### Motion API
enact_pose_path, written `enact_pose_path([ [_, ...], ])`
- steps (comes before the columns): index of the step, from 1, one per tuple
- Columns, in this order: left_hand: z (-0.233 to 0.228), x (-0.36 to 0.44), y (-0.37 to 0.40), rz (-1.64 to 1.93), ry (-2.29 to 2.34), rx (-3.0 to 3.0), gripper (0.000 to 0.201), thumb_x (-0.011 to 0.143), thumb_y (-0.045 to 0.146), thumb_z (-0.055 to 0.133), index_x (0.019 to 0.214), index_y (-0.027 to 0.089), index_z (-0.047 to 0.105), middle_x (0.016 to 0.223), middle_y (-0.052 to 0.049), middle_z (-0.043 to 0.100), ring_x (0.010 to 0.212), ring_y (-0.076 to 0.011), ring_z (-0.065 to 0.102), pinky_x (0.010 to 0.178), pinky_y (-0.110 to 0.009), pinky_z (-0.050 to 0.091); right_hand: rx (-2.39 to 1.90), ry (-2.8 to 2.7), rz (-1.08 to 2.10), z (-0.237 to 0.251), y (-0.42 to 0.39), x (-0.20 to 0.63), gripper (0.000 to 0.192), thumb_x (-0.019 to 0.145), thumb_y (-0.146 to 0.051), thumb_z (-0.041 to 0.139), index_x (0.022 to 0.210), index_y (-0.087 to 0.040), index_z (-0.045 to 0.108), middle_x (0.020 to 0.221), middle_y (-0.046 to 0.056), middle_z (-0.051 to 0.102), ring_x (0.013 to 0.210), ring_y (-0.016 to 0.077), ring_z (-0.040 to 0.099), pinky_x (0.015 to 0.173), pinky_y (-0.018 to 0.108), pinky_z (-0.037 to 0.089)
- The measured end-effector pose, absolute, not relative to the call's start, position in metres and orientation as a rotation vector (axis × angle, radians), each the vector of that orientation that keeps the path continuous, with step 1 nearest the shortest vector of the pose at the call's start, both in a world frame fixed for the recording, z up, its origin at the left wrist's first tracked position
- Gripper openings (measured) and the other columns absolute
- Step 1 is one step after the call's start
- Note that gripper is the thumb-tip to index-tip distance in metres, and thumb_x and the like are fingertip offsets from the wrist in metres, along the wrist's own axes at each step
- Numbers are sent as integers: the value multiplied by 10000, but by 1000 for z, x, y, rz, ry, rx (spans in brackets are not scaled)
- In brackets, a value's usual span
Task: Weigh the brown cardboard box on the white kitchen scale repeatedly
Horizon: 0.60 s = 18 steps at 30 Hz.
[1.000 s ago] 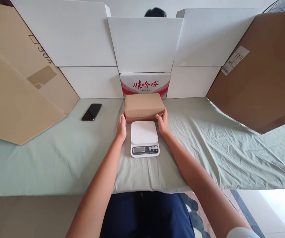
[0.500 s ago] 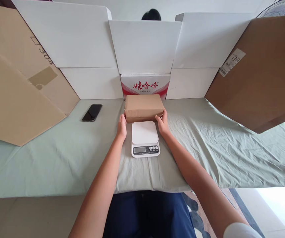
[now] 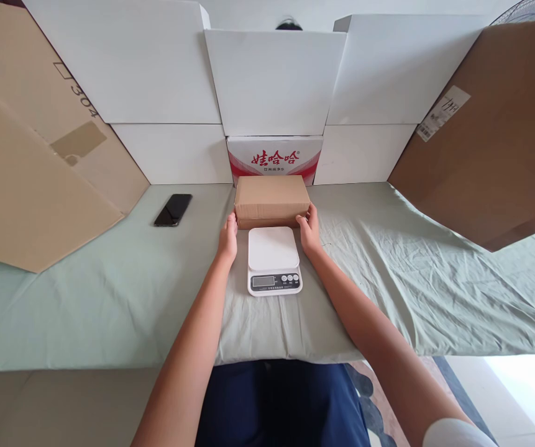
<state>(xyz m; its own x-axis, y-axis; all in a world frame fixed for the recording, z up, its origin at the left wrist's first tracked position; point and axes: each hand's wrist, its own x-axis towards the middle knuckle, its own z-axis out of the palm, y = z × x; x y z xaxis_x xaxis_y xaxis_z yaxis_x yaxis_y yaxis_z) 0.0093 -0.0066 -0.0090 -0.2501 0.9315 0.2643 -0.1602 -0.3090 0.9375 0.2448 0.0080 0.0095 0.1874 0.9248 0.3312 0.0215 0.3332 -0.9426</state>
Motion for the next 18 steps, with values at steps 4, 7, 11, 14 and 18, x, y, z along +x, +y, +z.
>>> enact_pose_path([
  [4,-3,11,-12,1626,1080,1125,750,904,779,481,1388,235,657,1531,-116,601,1507,-322,467,1270,-468,356,-1025,-1231,839,12,7,244,529,821,-368,545,1335,-248,505,1423,97,584,1297,273,540,1160,504,430],
  [7,1,12,-16,1594,1104,1128,757,921,764,463,1434,228,615,1547,-103,587,1519,-304,450,1273,-442,351,-1026,-1241,834,12,7,245,530,821,-354,550,1336,-244,494,1438,107,578,1301,285,543,1148,515,443],
  [11,4,12,-18,1553,1124,1154,764,959,732,407,1499,210,546,1583,-93,548,1539,-273,420,1278,-389,337,-1023,-1255,818,9,11,246,546,814,-353,572,1344,-254,490,1439,106,576,1311,301,537,1155,532,437],
  [14,4,9,-17,1536,1137,1174,785,961,737,386,1515,199,527,1623,-93,495,1563,-267,372,1291,-378,307,-1007,-1261,813,6,13,246,531,816,-339,573,1335,-259,501,1427,96,587,1302,298,538,1173,544,420],
  [18,1,0,-14,1527,1215,1118,875,936,782,357,1549,170,477,1686,-124,374,1586,-276,310,1300,-396,278,-985,-1254,821,4,14,247,544,817,-321,574,1353,-259,499,1440,92,582,1301,291,534,1178,544,413],
])
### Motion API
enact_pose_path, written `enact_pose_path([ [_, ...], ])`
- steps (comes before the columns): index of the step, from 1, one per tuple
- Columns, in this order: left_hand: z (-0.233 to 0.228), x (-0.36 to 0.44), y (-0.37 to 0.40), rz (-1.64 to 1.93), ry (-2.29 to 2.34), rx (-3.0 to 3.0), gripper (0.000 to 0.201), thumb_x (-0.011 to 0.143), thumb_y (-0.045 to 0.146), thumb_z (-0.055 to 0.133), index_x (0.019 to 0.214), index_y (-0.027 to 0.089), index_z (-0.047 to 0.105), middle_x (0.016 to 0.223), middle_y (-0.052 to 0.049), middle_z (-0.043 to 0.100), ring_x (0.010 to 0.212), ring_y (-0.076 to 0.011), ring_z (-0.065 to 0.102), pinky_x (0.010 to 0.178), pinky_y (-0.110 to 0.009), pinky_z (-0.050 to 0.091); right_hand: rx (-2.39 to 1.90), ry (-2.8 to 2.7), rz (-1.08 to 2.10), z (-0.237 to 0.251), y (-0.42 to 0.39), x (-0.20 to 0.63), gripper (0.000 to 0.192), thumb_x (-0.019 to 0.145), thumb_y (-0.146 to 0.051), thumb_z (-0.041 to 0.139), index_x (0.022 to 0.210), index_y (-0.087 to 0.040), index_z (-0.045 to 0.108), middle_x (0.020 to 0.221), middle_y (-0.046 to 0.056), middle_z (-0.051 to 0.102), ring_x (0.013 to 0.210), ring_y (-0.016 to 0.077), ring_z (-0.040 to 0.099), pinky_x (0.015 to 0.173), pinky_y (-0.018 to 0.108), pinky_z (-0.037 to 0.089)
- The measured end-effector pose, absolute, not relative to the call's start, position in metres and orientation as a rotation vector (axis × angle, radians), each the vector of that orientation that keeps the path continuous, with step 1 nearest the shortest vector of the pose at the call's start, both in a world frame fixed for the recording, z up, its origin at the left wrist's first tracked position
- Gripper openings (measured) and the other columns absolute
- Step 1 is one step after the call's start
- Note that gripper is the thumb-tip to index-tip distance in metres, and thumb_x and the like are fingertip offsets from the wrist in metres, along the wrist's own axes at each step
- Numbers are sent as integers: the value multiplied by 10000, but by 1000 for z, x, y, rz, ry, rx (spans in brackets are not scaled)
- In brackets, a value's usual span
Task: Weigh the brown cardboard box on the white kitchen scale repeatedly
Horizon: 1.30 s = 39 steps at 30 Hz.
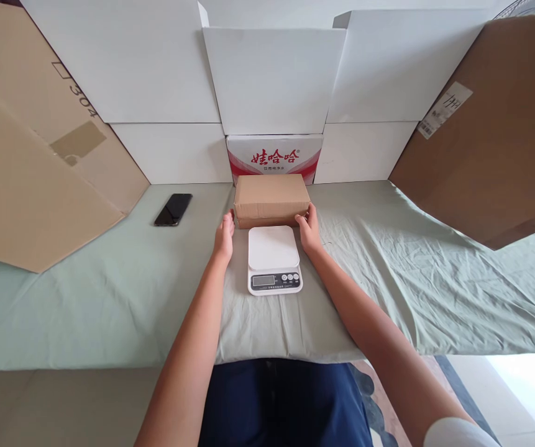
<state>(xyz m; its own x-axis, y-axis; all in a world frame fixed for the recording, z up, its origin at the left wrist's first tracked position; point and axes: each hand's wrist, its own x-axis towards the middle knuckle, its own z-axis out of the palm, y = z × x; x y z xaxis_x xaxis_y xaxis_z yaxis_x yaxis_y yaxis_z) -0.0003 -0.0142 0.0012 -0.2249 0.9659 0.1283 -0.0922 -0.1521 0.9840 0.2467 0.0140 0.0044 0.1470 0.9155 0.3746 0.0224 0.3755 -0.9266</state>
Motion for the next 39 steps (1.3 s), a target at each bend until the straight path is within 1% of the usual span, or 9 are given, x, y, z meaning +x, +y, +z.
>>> enact_pose_path([
  [3,0,-6,-12,1527,1234,1099,911,925,805,330,1555,161,466,1699,-143,337,1587,-285,301,1299,-408,275,-972,-1259,825,4,15,247,541,819,-317,581,1351,-260,502,1433,90,585,1291,287,533,1175,544,409],
  [10,-2,-4,-9,1521,1233,1099,921,923,798,337,1560,143,454,1691,-157,348,1585,-288,310,1303,-427,259,-995,-1250,822,4,15,247,544,821,-331,580,1355,-257,505,1423,93,594,1285,284,542,1151,530,441],
  [16,0,0,-10,1538,1216,1114,863,925,795,361,1524,193,513,1666,-125,416,1580,-287,330,1303,-435,266,-1024,-1242,823,4,15,247,531,825,-338,557,1346,-253,501,1435,103,593,1285,293,565,1131,532,466],
  [19,1,1,-12,1552,1196,1134,843,924,793,372,1501,202,543,1650,-119,447,1574,-294,343,1301,-446,276,-1019,-1249,819,3,17,248,510,836,-346,547,1337,-261,512,1438,93,602,1313,295,556,1156,536,450],
  [21,1,2,-12,1548,1173,1163,810,926,786,390,1464,213,585,1617,-114,500,1563,-302,366,1297,-457,291,-1013,-1270,818,2,18,249,506,845,-353,544,1343,-266,515,1429,84,612,1324,295,549,1177,542,428],
  [25,1,3,-14,1538,1145,1198,758,928,774,417,1410,231,635,1556,-97,579,1557,-305,376,1291,-454,315,-1014,-1291,827,5,15,248,497,841,-328,532,1333,-264,529,1402,70,625,1295,288,558,1186,531,414],
  [30,3,5,-16,1528,1143,1206,743,942,755,412,1404,216,632,1569,-96,565,1571,-302,345,1287,-435,326,-1045,-1291,833,13,10,246,480,824,-316,530,1299,-249,550,1398,82,620,1289,295,544,1195,538,400],
  [34,2,7,-16,1502,1172,1200,723,961,730,401,1406,203,617,1570,-103,564,1576,-293,341,1288,-431,319,-1064,-1307,819,16,8,246,507,815,-318,546,1319,-260,544,1414,76,612,1324,301,506,1215,543,379],
  [39,-2,7,-15,1515,1243,1257,745,946,736,436,1466,218,567,1616,-101,509,1554,-280,395,1285,-435,305,-1004,-1317,809,17,9,245,563,804,-332,570,1361,-265,527,1465,77,584,1378,306,477,1222,541,374],
])
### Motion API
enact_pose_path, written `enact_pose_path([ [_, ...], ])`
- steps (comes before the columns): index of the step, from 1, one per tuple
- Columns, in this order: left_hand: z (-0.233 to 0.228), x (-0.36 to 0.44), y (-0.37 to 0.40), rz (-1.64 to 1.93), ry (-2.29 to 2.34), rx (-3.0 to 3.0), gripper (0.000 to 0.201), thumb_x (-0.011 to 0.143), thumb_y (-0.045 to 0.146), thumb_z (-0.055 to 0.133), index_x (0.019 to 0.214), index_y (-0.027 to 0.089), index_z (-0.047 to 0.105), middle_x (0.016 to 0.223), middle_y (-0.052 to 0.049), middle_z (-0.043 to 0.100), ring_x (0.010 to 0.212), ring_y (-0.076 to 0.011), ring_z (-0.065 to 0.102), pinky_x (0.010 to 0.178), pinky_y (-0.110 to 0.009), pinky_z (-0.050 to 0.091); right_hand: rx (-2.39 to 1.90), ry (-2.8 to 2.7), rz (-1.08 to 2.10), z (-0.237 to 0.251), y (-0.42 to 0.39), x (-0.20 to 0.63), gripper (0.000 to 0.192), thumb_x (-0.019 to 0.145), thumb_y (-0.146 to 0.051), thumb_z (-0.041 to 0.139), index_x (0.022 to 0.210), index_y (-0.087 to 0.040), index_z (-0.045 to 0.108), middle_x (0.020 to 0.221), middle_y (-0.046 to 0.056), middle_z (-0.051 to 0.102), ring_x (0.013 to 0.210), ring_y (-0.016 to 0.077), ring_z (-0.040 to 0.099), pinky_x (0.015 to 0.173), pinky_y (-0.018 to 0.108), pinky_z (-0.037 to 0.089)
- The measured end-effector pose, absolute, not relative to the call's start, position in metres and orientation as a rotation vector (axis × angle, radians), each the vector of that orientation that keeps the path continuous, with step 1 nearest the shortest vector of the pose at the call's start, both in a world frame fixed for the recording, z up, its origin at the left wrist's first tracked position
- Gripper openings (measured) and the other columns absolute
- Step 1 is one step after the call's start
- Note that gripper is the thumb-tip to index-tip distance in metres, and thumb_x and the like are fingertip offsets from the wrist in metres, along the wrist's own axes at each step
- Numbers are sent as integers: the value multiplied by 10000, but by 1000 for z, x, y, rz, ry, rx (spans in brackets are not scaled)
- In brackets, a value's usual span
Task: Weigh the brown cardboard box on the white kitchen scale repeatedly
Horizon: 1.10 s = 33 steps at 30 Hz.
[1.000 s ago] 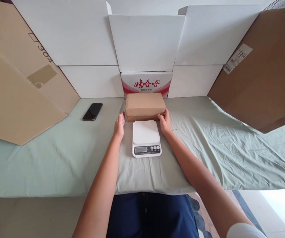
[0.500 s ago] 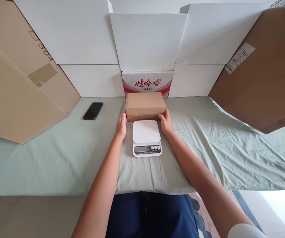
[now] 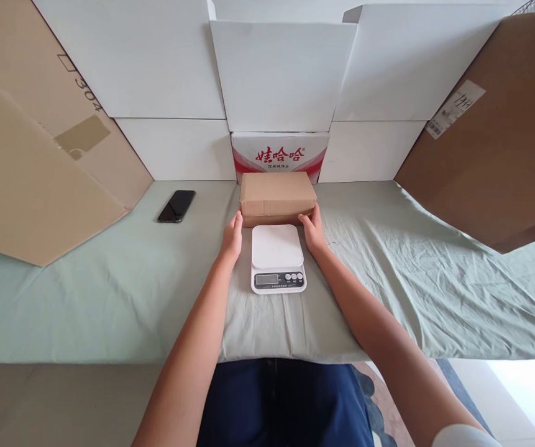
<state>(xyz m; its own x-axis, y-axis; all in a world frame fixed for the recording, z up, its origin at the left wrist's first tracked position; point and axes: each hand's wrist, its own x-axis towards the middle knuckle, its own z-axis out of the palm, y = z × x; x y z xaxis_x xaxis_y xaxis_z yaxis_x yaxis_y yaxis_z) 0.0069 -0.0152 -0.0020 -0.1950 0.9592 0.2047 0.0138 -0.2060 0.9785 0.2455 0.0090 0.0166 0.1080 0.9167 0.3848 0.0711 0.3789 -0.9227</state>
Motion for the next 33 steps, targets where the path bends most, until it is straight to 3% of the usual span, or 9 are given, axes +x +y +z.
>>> enact_pose_path([
  [8,14,11,-43,1696,1144,1400,745,961,686,472,1576,267,436,1670,-62,436,1589,-248,325,1304,-379,243,-808,-1424,735,21,-5,246,703,866,-530,613,1507,-312,422,1558,66,502,1435,307,456,1222,502,397],
  [11,21,16,-68,1733,1069,1447,730,985,653,451,1603,271,389,1681,-63,417,1591,-259,320,1301,-381,258,-793,-1442,692,24,-27,248,708,886,-585,604,1515,-317,418,1520,88,511,1350,311,514,1171,499,434],
  [20,7,22,-152,1657,1029,1397,823,950,711,445,1624,249,351,1722,-95,316,1615,-293,233,1324,-437,207,-885,-1405,683,14,-101,260,642,898,-552,600,1483,-343,438,1356,87,561,1195,292,539,1109,508,446],
  [28,0,20,-158,1594,1041,1369,848,942,734,440,1623,237,350,1717,-125,317,1604,-298,263,1310,-441,246,-960,-1360,719,14,-114,260,605,901,-496,580,1476,-383,431,1329,57,557,1168,275,524,1086,494,456],
  [33,0,20,-157,1625,1087,1341,878,920,766,444,1609,226,382,1703,-143,345,1596,-312,281,1306,-457,255,-954,-1355,708,12,-112,260,598,888,-482,600,1449,-336,455,1313,71,569,1150,279,533,1062,488,472],
])
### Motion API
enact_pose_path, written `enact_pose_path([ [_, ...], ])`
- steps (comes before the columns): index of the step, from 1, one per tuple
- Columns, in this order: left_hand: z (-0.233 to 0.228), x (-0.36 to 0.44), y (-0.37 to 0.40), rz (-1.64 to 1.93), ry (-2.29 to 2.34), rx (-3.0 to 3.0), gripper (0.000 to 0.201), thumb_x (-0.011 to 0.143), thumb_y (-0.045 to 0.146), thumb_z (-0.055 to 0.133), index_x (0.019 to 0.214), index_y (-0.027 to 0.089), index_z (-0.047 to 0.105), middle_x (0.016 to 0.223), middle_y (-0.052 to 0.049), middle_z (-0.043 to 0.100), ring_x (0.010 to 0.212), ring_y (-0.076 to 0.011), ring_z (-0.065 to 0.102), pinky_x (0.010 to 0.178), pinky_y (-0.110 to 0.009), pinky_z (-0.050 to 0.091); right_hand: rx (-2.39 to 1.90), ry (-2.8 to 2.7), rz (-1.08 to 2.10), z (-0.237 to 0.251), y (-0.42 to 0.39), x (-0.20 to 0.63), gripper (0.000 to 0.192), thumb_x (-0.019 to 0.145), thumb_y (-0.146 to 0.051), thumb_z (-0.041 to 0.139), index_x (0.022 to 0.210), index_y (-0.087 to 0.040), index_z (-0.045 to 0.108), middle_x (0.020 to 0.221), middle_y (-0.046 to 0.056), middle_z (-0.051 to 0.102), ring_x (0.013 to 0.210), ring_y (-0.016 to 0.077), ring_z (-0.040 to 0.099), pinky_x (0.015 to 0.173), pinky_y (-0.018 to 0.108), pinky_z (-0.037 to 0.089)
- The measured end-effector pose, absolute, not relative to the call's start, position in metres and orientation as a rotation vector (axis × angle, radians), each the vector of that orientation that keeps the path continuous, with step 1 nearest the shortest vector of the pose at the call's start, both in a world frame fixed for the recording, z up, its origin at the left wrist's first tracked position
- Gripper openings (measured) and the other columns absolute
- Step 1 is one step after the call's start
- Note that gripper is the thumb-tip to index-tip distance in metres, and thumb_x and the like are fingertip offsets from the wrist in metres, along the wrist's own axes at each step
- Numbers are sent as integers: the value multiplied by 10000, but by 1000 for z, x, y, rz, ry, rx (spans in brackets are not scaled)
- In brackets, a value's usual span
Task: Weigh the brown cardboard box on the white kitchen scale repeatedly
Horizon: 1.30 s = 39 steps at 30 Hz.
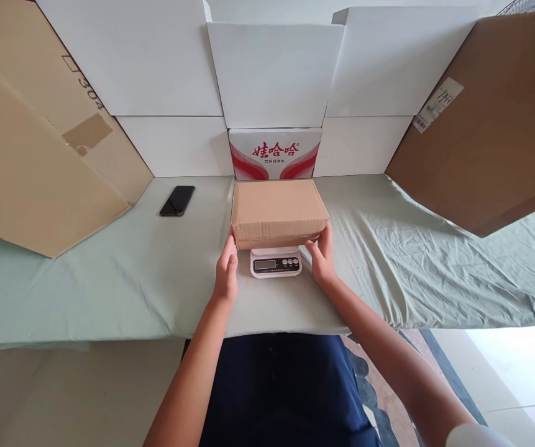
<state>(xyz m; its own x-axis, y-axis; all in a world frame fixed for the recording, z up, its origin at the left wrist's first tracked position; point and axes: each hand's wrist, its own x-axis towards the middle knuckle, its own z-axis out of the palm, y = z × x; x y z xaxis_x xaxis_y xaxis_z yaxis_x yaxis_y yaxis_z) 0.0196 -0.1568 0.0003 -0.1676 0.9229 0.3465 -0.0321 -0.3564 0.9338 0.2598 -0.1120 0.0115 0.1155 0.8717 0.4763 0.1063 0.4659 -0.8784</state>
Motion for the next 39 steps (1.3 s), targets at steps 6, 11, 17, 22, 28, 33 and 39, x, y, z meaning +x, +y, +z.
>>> enact_pose_path([
  [6,2,19,-157,1624,1062,1350,805,950,720,444,1605,254,393,1706,-101,350,1606,-295,259,1319,-455,219,-959,-1335,712,12,-110,259,524,888,-421,593,1394,-333,487,1407,72,549,1246,299,520,1111,514,430],
  [11,7,20,-157,1628,1088,1332,835,924,748,462,1589,245,426,1688,-105,390,1598,-301,282,1312,-440,244,-951,-1326,721,11,-110,259,545,894,-432,597,1415,-334,471,1425,71,548,1276,303,511,1129,523,429],
  [17,9,20,-156,1627,1112,1309,877,887,790,479,1576,249,449,1680,-101,406,1595,-313,286,1309,-440,259,-955,-1317,722,11,-110,258,503,882,-407,581,1372,-333,490,1387,67,565,1230,304,530,1110,532,443],
  [22,9,20,-156,1638,1102,1311,859,897,773,485,1573,244,454,1669,-100,427,1590,-312,305,1305,-438,270,-976,-1313,718,12,-110,258,498,881,-411,584,1362,-322,490,1343,72,576,1200,303,542,1099,534,452],
  [28,10,17,-156,1628,1143,1305,880,875,803,480,1564,255,468,1664,-97,439,1588,-319,308,1300,-440,271,-956,-1326,737,11,-109,259,521,888,-478,594,1373,-321,483,1425,75,554,1336,329,504,1155,554,434],
  [33,11,16,-155,1624,1098,1338,854,884,798,466,1545,259,497,1659,-86,449,1591,-316,304,1299,-428,269,-949,-1324,720,11,-108,259,537,888,-522,606,1366,-303,495,1416,87,564,1339,331,515,1134,541,459],
  [39,8,16,-154,1643,1059,1325,834,896,771,487,1541,243,503,1660,-112,440,1584,-323,317,1296,-456,274,-942,-1308,707,9,-106,260,546,865,-535,625,1350,-312,508,1372,76,585,1263,309,541,1098,532,469],
])
